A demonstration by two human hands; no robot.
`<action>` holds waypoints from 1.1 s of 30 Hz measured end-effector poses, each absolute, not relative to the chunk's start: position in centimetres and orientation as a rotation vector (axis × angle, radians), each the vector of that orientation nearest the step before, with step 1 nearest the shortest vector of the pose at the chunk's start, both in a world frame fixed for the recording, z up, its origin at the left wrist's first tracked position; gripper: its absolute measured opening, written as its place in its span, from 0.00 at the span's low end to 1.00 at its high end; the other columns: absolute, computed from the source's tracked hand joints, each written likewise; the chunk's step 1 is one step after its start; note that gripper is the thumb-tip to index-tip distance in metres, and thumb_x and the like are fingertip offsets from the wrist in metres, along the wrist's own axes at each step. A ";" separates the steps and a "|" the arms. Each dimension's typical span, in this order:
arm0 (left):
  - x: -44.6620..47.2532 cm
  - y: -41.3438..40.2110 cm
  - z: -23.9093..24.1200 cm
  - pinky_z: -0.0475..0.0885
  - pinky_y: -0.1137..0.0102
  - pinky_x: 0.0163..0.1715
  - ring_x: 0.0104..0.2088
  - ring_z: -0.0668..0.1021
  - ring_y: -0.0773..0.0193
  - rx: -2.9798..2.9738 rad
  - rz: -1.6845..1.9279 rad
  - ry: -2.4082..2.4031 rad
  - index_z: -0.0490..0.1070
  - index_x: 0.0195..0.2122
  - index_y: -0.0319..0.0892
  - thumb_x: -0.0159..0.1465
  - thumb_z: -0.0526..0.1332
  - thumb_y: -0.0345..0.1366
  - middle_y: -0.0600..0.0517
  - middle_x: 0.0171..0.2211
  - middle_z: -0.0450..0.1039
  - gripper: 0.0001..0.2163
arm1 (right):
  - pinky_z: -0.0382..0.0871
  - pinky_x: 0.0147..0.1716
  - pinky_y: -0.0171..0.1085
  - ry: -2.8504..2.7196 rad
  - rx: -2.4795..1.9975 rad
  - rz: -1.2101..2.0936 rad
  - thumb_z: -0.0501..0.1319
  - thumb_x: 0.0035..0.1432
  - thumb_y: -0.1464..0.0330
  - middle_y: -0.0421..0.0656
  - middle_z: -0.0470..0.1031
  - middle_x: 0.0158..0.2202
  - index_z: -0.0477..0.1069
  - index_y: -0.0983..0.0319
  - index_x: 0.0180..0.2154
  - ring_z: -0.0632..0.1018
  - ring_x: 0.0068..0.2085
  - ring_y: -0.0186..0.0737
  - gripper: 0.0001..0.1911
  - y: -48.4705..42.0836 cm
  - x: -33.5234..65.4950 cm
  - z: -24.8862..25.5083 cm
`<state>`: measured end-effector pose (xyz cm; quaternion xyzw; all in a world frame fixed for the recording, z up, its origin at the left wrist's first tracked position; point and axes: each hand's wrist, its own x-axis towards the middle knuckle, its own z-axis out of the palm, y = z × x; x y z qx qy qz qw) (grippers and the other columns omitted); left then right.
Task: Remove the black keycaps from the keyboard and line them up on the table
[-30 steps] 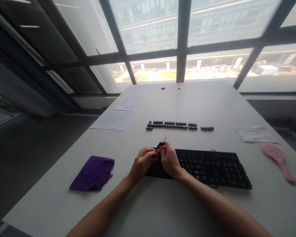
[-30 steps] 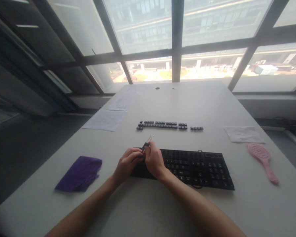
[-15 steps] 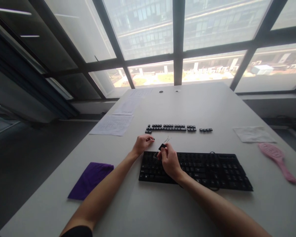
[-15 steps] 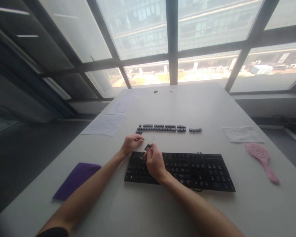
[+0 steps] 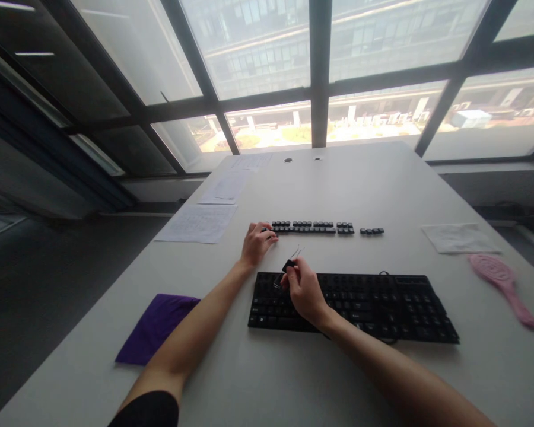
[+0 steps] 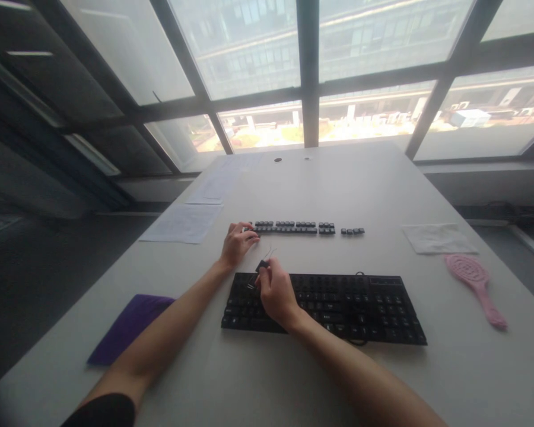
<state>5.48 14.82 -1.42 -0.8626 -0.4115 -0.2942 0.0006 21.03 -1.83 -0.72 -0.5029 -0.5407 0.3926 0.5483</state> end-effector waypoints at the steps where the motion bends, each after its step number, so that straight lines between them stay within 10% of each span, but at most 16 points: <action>1: 5.5 14.9 -1.5 0.70 0.59 0.50 0.48 0.70 0.53 -2.696 -0.919 -1.295 0.80 0.34 0.45 0.60 0.69 0.35 0.48 0.45 0.73 0.01 | 0.66 0.28 0.34 -1.279 -1.192 0.932 0.51 0.68 0.65 0.38 0.74 0.24 0.64 0.59 0.37 0.75 0.25 0.37 0.07 -1.8 21.0 -0.7; 33: 3.6 14.8 -2.1 0.70 0.57 0.50 0.47 0.71 0.51 -2.489 -0.967 -1.452 0.77 0.42 0.46 0.54 0.73 0.32 0.47 0.45 0.72 0.14 | 0.68 0.30 0.36 -1.096 -1.103 0.934 0.53 0.68 0.62 0.39 0.73 0.26 0.65 0.58 0.39 0.75 0.27 0.39 0.07 -1.8 21.0 -0.9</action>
